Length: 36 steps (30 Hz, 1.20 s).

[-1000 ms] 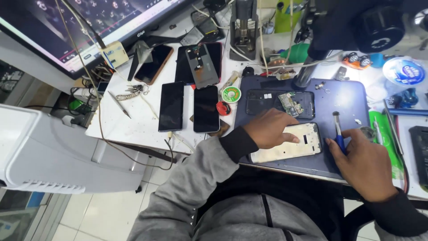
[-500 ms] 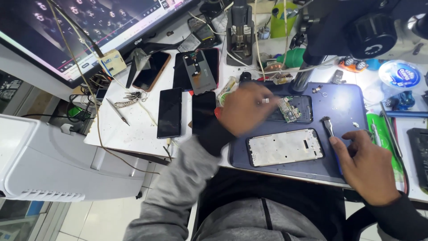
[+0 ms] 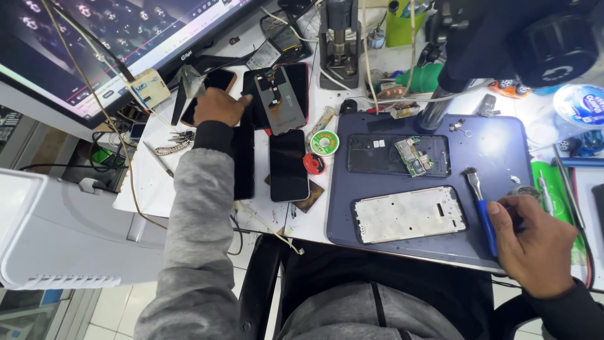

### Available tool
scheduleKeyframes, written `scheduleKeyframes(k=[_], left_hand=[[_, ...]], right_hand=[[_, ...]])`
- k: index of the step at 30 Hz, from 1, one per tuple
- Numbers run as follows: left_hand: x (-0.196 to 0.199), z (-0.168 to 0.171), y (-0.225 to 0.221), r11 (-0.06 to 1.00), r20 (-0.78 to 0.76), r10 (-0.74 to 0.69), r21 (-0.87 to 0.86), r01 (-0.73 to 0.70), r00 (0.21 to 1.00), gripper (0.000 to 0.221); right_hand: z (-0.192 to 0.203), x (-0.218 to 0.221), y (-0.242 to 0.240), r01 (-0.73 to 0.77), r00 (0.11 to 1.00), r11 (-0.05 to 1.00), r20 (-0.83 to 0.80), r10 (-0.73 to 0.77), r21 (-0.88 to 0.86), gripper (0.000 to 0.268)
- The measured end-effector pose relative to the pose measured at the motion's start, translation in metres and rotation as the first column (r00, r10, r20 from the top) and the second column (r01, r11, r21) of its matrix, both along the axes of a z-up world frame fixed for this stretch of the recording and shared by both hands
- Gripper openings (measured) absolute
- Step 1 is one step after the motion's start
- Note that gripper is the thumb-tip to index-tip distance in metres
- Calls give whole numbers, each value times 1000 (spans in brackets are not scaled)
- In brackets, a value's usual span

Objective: A technician is cleaning adhesive from a mobile phone frame and organizing various components on a repair workbench.

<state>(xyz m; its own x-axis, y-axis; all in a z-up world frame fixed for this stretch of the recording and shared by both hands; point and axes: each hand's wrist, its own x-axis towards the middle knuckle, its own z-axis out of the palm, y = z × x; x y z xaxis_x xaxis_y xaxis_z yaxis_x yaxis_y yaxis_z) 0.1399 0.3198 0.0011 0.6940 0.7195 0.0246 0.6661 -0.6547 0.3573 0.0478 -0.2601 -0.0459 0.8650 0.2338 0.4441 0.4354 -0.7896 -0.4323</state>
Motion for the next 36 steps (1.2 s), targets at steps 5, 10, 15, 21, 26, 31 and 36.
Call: scheduleKeyframes(k=[5,10,15,21,26,31,36], left_hand=[[4,4,-13,991,-76,-90,-102,82,993,92],[6,-3,-5,929,52,-46,-366,62,998,93],[20,-35,23,933,118,63,-360,-17,991,39],[20,-36,26,932,98,48,-361,-9,994,36],[33,-68,68,957,52,28,-289,-12,998,42],[35,-85,99,982,9,124,-142,-121,992,57],[9,-53,64,983,22,165,-84,-163,986,42]], right_hand=[[-6,0,-1,22,1000,999,-5,-22,-27,33],[-5,-1,-1,26,1000,999,1,-26,-28,33],[-1,-1,1,13,1000,1000,-6,-13,-15,30],[4,-1,4,-2,1000,1000,-9,2,-21,31],[1,0,2,13,1000,999,-3,-14,-31,32],[3,-1,4,14,1000,1000,-14,-14,-2,31],[5,-3,4,11,1000,1000,-19,-11,-15,30]])
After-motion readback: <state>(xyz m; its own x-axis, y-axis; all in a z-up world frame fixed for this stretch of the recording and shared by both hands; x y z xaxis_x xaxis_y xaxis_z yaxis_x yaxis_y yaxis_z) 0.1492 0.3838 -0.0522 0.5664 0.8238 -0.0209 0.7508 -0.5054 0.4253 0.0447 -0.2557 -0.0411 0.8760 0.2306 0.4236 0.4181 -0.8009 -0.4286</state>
